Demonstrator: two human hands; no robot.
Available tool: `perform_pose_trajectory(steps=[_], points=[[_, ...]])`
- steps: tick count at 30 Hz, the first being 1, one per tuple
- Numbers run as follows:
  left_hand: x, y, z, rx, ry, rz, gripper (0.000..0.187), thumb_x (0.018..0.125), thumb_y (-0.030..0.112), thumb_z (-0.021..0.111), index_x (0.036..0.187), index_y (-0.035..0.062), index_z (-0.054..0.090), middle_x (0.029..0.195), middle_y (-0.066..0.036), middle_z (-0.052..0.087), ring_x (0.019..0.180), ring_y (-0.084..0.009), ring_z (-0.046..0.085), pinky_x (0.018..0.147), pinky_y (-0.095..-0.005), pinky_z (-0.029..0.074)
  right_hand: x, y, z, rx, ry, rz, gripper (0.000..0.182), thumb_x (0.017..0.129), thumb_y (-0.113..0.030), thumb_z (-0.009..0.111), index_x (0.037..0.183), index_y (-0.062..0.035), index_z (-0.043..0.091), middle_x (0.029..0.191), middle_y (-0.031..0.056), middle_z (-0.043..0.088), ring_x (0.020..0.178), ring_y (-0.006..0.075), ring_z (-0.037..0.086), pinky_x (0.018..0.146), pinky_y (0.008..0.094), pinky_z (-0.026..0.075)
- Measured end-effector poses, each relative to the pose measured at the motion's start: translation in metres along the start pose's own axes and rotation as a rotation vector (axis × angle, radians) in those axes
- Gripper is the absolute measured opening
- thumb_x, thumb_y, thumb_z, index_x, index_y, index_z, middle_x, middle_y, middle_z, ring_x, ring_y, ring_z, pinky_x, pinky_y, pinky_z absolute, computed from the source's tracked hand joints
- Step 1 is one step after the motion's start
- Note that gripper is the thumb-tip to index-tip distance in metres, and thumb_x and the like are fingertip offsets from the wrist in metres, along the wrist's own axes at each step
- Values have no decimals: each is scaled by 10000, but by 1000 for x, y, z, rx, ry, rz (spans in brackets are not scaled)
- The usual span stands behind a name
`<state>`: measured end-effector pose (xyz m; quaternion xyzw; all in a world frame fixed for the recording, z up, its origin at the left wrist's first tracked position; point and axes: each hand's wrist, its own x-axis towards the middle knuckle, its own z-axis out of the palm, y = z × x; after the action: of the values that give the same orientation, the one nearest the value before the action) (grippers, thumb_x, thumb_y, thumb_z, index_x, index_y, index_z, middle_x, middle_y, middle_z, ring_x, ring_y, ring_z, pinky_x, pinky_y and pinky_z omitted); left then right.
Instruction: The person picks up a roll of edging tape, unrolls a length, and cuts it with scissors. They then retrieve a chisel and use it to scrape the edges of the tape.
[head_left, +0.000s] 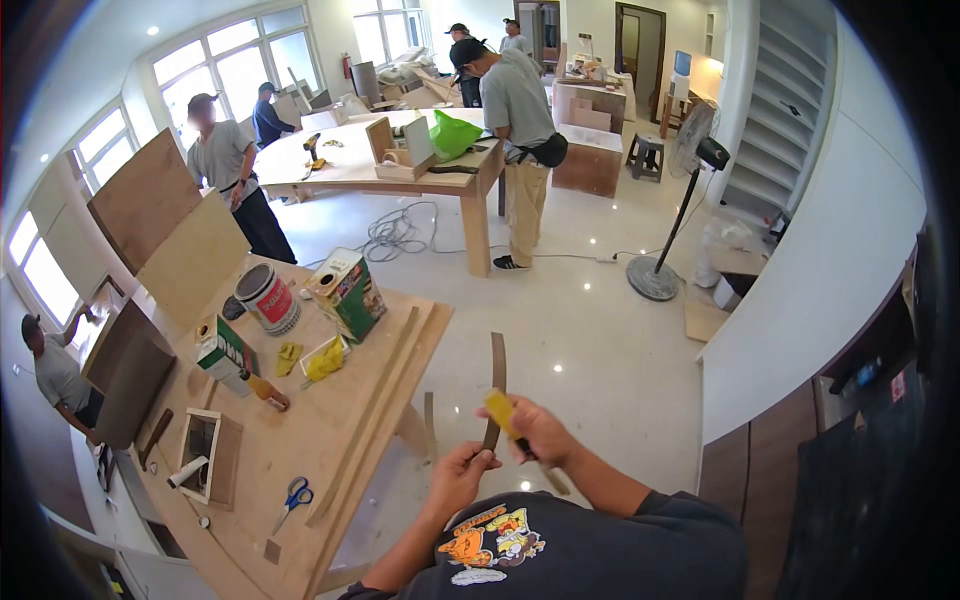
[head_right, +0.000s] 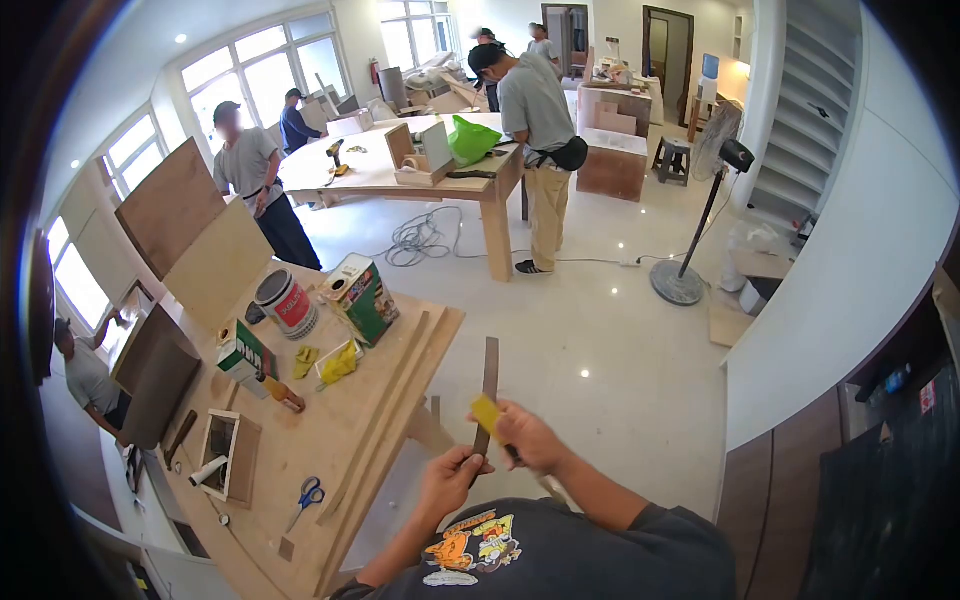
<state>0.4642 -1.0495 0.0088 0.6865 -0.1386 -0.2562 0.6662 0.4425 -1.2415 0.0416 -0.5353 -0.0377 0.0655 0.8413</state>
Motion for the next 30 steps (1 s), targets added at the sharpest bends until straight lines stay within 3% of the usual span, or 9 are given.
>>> perform_pose_trajectory(steps=[3,4,7,10,13,21,24,27,30], points=[[-3,-21,-14,96,-90,51,152,964,107,560,1036,5,647,921,-64,696,860,-94,642,739,-222,485,6,6,22,-31,-53,120,369,992,-251,523,1294,-44,477,1044,38,633,534,57,501,506,191,431],[7,-48,-32,301,-165,261,204,959,106,566,1093,-45,594,915,-104,682,996,-157,634,827,-285,515,8,9,19,-131,-141,154,373,988,-257,532,1290,-44,487,994,31,622,536,58,498,507,197,434],[5,-12,-58,-130,49,47,200,957,93,559,1110,-34,585,916,-113,672,995,-172,630,805,-313,537,10,8,9,-396,-328,256,406,973,-279,563,1298,-43,505,863,14,581,536,63,482,501,214,436],[4,32,-79,-698,-75,154,194,953,77,555,1115,-28,575,907,-113,663,887,-185,650,726,-319,555,6,-2,10,-523,-446,443,534,944,-324,608,1371,-38,463,902,27,607,662,96,547,606,246,476],[15,31,-90,-294,-85,149,154,940,68,572,1069,-17,578,842,-110,658,737,-180,652,626,-296,544,-1,-5,11,-530,-493,408,494,955,-268,595,1376,-50,454,994,-7,637,591,41,464,511,211,401],[31,0,-89,-367,-114,8,73,904,58,623,928,12,572,755,-101,653,594,-172,626,545,-283,526,-16,-18,-18,-777,-485,470,531,929,-335,626,1377,-89,481,892,24,639,557,83,499,491,235,427],[38,-9,-76,-396,-42,-114,73,908,70,615,897,22,561,774,-115,664,621,-191,645,570,-304,544,-23,-22,-29,-952,-101,422,525,921,-336,638,1353,-69,505,887,29,637,542,85,515,496,234,461],[49,-32,-56,-543,45,-196,64,917,76,594,889,35,552,821,-136,675,675,-216,666,617,-328,563,-24,-7,-48,-708,266,276,524,900,-354,657,1345,-113,522,929,49,668,535,109,543,535,270,499],[59,-47,-34,-708,91,-234,46,923,77,577,909,42,550,871,-151,679,735,-233,678,660,-342,569,-19,19,-59,-444,430,130,369,938,-316,602,1165,-25,595,900,61,666,514,100,553,457,234,452]])
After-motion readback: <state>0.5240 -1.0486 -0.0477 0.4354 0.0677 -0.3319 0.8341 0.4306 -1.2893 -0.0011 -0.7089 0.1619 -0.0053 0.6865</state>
